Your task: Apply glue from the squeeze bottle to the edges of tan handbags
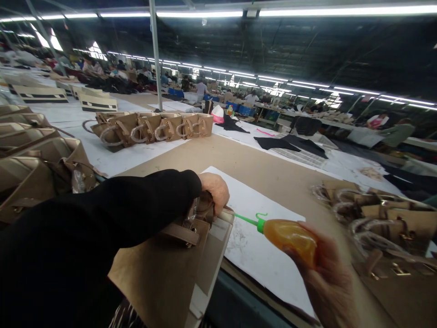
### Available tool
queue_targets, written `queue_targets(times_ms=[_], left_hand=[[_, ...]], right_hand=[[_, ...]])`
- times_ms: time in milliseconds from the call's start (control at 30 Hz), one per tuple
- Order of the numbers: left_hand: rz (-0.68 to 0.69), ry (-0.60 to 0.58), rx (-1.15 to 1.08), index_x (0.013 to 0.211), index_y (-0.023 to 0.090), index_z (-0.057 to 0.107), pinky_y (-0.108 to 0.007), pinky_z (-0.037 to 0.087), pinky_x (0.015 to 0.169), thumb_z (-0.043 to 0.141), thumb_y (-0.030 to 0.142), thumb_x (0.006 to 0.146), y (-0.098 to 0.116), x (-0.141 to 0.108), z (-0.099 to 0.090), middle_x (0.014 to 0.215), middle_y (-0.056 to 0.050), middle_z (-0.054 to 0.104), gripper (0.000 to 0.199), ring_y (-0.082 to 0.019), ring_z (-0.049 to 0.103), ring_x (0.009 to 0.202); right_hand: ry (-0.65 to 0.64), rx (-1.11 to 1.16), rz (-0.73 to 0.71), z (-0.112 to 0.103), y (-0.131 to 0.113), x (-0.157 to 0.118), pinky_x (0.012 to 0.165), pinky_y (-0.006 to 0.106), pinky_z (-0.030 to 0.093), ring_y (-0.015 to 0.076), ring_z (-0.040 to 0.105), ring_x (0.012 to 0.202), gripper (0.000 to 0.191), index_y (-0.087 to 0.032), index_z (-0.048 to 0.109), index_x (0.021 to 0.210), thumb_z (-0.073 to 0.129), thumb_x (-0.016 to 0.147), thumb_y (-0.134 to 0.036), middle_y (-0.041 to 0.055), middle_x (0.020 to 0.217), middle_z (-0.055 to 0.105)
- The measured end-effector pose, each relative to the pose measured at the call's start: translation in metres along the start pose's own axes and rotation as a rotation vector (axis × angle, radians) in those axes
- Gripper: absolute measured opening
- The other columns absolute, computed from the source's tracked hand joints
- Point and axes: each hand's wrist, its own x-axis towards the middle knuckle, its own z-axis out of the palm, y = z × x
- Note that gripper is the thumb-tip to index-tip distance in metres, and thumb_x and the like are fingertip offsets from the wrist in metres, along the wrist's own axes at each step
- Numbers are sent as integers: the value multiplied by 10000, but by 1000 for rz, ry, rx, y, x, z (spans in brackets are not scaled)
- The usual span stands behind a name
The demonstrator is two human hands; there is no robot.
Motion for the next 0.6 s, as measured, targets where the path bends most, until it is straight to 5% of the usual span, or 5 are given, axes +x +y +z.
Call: queue_targets(times_ms=[67,200,300,500,600], left_hand=[[-61,-181,146,314,159,577,-260,316,333,874,25,144,2,-5,3,329,-5,488,368,-162,486,354],[-129,-134,234,324,154,581,-285,329,319,868,-1,188,9,-10,9,315,-9,458,354,-200,502,341],[-326,-306,344,355,155,622,-295,339,309,869,-6,195,17,-8,10,363,-35,517,335,-226,523,357],[-367,1,177,419,146,663,-330,391,317,885,63,342,15,-7,6,377,-44,496,249,-279,569,399],[-243,-45,203,379,158,630,-290,352,302,902,82,252,16,-11,7,355,-22,480,310,-223,529,353]], right_hand=[[-4,18,7,1,2,0,765,263,483,220,596,894,445,-297,600,1149,788,766,-426,18,1087,632],[6,33,-7,3,0,-2,787,286,483,233,587,920,425,-291,617,1137,795,762,-381,30,1096,625],[0,47,-14,4,-4,-6,837,306,468,238,573,965,390,-305,639,1115,796,761,-352,25,1115,618],[3,58,25,4,-7,-11,805,368,504,273,577,933,388,-306,678,1054,837,707,-369,43,1077,628],[16,78,34,3,-3,-7,812,344,498,255,581,935,401,-302,653,1088,825,730,-359,40,1094,625]])
